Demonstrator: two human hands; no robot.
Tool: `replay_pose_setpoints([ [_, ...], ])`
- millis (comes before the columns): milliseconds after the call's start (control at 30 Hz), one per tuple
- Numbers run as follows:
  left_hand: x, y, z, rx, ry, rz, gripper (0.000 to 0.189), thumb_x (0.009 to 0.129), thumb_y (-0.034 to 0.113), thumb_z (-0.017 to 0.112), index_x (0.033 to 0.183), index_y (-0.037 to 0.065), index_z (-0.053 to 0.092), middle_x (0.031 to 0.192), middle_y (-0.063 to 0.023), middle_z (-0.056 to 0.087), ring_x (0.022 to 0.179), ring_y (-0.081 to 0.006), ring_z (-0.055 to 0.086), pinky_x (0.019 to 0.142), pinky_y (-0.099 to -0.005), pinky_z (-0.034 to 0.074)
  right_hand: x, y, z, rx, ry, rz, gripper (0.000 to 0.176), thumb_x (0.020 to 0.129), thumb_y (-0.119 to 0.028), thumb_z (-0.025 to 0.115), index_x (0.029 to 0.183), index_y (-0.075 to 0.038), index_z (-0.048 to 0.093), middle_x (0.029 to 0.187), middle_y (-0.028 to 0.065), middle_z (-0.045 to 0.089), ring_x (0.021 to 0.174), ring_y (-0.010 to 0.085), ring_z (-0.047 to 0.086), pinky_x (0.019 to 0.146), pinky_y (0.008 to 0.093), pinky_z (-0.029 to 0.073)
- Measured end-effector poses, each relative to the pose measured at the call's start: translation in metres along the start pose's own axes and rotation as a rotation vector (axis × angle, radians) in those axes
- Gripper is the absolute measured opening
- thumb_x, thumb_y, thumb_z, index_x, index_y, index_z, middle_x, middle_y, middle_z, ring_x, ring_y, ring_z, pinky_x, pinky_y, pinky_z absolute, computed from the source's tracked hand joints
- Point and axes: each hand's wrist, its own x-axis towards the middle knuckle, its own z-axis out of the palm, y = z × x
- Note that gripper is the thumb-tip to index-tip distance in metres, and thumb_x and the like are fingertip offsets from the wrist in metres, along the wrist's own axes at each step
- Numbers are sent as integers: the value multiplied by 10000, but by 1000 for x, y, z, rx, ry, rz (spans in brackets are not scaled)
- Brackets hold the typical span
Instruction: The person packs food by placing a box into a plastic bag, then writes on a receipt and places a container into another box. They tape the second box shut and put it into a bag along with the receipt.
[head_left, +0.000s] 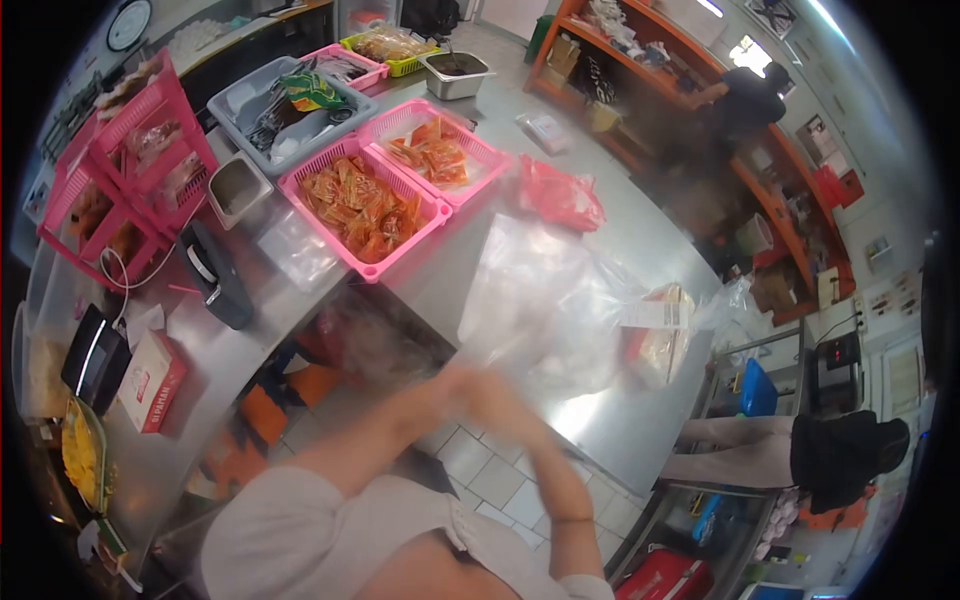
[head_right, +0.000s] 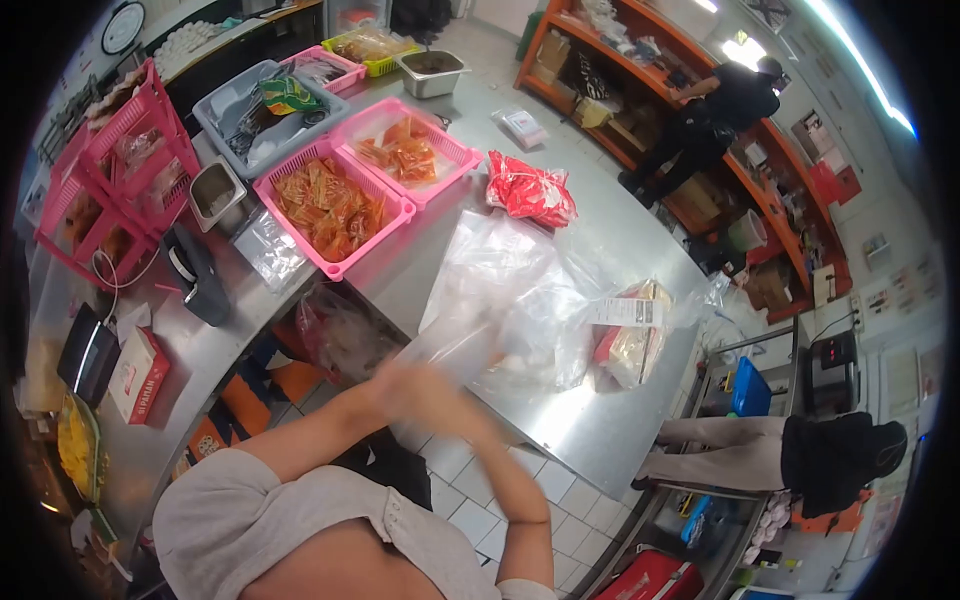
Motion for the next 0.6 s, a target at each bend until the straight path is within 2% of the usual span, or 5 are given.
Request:
replay_pose_setpoints([
  [133,-22,-19,-6,-266,-211,-43,414,841,195,490,1194,-14,431,1216,-139,466,1163,-258,404,971,-394,303,-25,-78,4,-181,614,-83,110,795,-180,547,836,-79,566,699,60,595,664,191,581,634,325,447],
  [200,-38,-21,-25,-438,-310,-45,419,844,198,486,1198,-18,426,1218,-141,463,1166,-264,399,977,-399,294,-11,-88,-26,492,1100,549,212,893,-244,436,819,-80,549,657,-9,501,595,68,481,502,189,371],
  [333,-75,-12,-140,-833,-592,-298,458,854,227,485,1230,-17,395,1238,-142,447,1144,-274,422,975,-420,294,-30,-12,-62,577,1479,316,180,906,-188,398,777,-73,448,669,76,565,487,69,446,422,192,382],
  [500,-121,-7,-213,-2015,-318,-695,787,777,558,486,1319,33,260,1291,-125,392,1077,-279,482,953,-424,326,17,-65,-34,556,918,44,162,896,-185,403,819,-55,462,762,134,613,564,156,557,482,237,410],
  [600,-138,-27,-249,-2511,-328,-384,828,770,617,401,1310,4,264,1324,-131,340,1150,-311,405,981,-439,282,61,-119,45,7,321,-48,169,775,-179,549,850,-28,551,766,108,616,682,216,605,616,339,451],
])
